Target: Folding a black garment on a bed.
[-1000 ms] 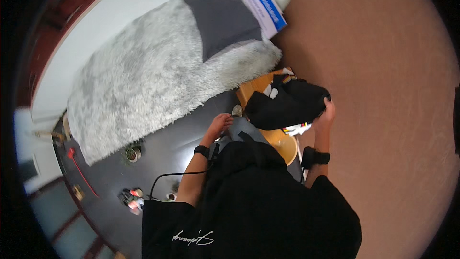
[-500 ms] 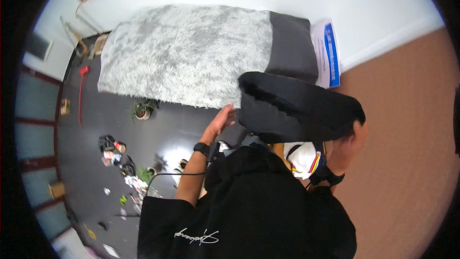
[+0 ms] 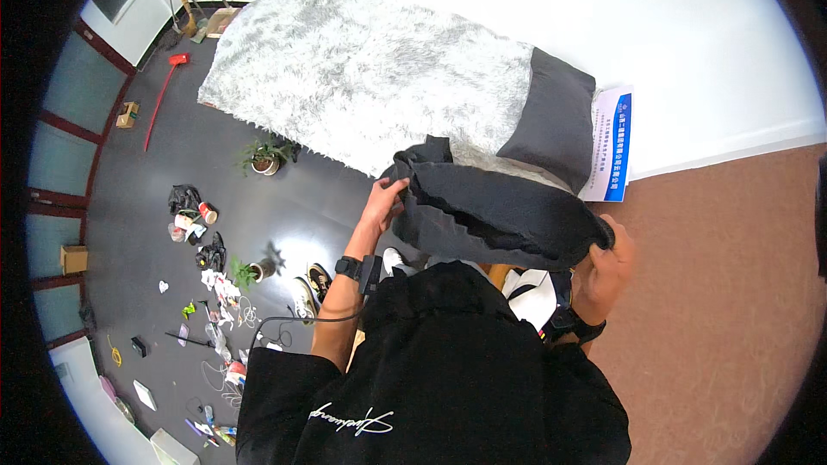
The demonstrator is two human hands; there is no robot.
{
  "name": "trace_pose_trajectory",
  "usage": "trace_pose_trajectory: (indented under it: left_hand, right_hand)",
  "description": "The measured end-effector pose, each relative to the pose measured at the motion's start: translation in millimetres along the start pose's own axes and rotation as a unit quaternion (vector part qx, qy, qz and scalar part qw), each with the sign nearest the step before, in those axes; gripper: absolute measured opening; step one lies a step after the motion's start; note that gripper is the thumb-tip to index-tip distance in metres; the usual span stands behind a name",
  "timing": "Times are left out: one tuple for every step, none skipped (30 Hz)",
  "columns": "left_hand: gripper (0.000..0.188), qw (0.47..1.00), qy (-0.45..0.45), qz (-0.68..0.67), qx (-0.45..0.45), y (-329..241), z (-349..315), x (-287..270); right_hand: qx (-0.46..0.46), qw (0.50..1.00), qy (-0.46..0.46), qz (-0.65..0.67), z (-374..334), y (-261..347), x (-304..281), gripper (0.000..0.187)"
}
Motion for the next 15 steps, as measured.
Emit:
trace_pose_trajectory:
  left_hand:
    - [0.072,0.999,-0.019,0.03,-0.026,4.1,-0.6,-6.5]
    - [0.071,0.999,0.003,-0.031,-0.036,9.3,-1.6,-6.5]
    - [0.075,0.996,0.062,-0.051,-0.047,11.2,-2.5,-9.5]
    - [0.072,0.998,0.031,-0.018,-0.056,18.6,-3.1,-11.1]
    - [0.069,0.999,0.008,0.011,-0.048,28.1,-2.2,-8.6]
    - [0.074,0.996,0.002,0.072,-0.058,37.4,2.5,-6.1]
    - [0.08,0.991,0.002,0.126,-0.053,47.0,9.8,-4.8]
    - [0.081,0.976,-0.002,0.21,-0.06,61.1,17.8,-5.5]
    - [0.083,0.955,-0.009,0.293,-0.048,76.8,26.2,-8.0]
    - [0.083,0.963,0.01,0.263,-0.059,94.9,34.7,-11.5]
    - [0.083,0.971,0.029,0.233,-0.055,111.0,42.9,-14.7]
    - [0.081,0.977,0.011,0.211,-0.036,119.1,53.3,-17.3]
    - [0.084,0.947,0.048,0.316,0.045,123.6,49.2,-24.2]
    - [0.089,0.959,0.133,0.246,-0.038,125.5,50.5,-25.6]
    - [0.093,0.963,0.182,0.18,-0.087,123.7,45.3,-22.7]
  right_hand:
    - [0.0,1.0,-0.002,0.003,1.4,0.9,2.4,0.036]
    - [0.022,0.998,0.051,0.004,4.3,1.0,8.2,0.037]
    - [0.02,0.995,0.091,0.022,5.8,3.6,14.6,0.037]
    - [-0.03,0.992,0.103,-0.069,5.7,8.3,23.6,0.036]
    - [-0.126,0.971,0.151,-0.137,4.1,16.3,36.0,0.035]
    - [-0.164,0.953,0.199,-0.161,2.7,21.3,48.8,0.034]
    - [-0.152,0.936,0.296,-0.117,2.5,24.6,60.0,0.031]
    - [-0.12,0.925,0.358,-0.035,2.4,24.8,73.5,0.028]
    - [-0.086,0.905,0.416,0.041,0.0,26.3,84.6,0.024]
    - [-0.122,0.907,0.402,0.045,-2.6,31.5,88.6,0.019]
    - [-0.129,0.91,0.387,0.065,-2.7,35.2,88.1,0.019]
    - [-0.131,0.909,0.392,0.047,-2.5,36.9,87.0,0.025]
    - [-0.131,0.908,0.396,0.029,-3.0,38.0,85.5,0.031]
    - [-0.125,0.906,0.401,0.042,-1.8,39.3,81.8,0.03]
    - [-0.106,0.904,0.413,0.033,-4.4,38.4,84.2,0.03]
Point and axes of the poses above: each hand's wrist, its own z-axis towards the middle knuckle, its own x-axis out of the palm, y = z × x, the point moved 3 cm from there along z, towards the middle knuckle, and after that the axes turned 3 degrees about -z, right-handed, at the moved point
